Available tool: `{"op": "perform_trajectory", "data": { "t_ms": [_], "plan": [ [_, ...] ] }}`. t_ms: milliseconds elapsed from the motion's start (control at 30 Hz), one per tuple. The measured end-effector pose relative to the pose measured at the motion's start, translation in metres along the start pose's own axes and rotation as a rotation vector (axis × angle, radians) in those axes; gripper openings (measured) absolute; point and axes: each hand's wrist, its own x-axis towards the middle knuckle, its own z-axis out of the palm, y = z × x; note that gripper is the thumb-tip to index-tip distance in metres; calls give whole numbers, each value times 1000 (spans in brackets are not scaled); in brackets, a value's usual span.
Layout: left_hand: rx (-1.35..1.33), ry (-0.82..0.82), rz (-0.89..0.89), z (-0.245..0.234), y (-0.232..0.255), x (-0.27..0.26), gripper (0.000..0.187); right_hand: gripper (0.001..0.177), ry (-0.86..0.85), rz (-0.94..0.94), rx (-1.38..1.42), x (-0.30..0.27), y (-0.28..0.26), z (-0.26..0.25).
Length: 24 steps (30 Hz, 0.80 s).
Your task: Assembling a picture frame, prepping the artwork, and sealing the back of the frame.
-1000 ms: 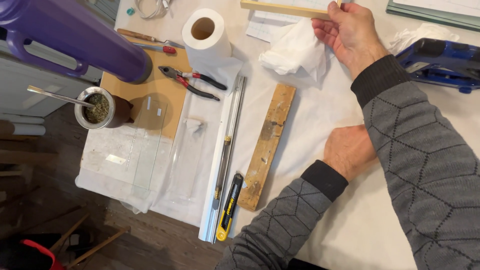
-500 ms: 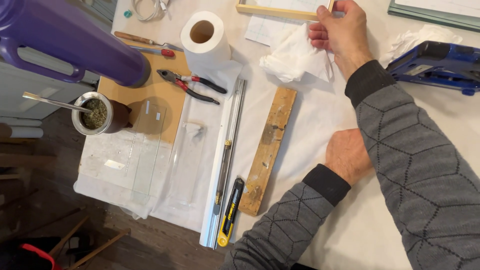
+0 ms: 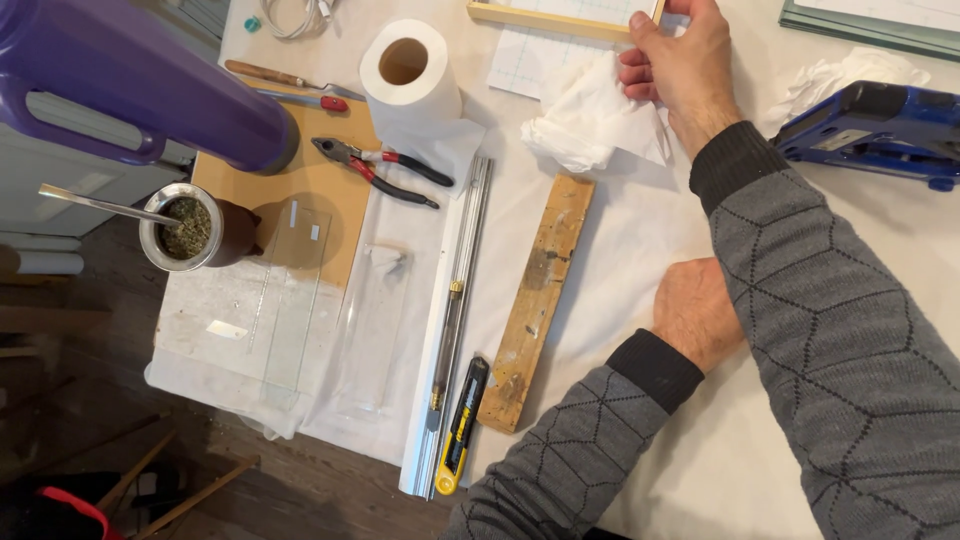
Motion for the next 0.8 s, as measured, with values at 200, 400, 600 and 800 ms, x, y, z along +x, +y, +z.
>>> {"op": "perform_trajectory", "data": {
  "t_ms": [200, 400, 600, 800],
  "plan": [
    [12, 4, 12, -2, 1, 0, 32, 37, -1, -9, -34, 0, 0, 0],
    [6, 12, 19, 0, 0, -1, 30, 36, 11, 2, -34, 1, 0, 1],
    [6, 19, 23, 2, -1, -2, 26, 34, 14, -33, -25, 1, 4, 0],
    [-35, 54, 21, 5, -3, -2, 27, 32, 25, -46, -18, 4, 10, -1]
  ]
}}
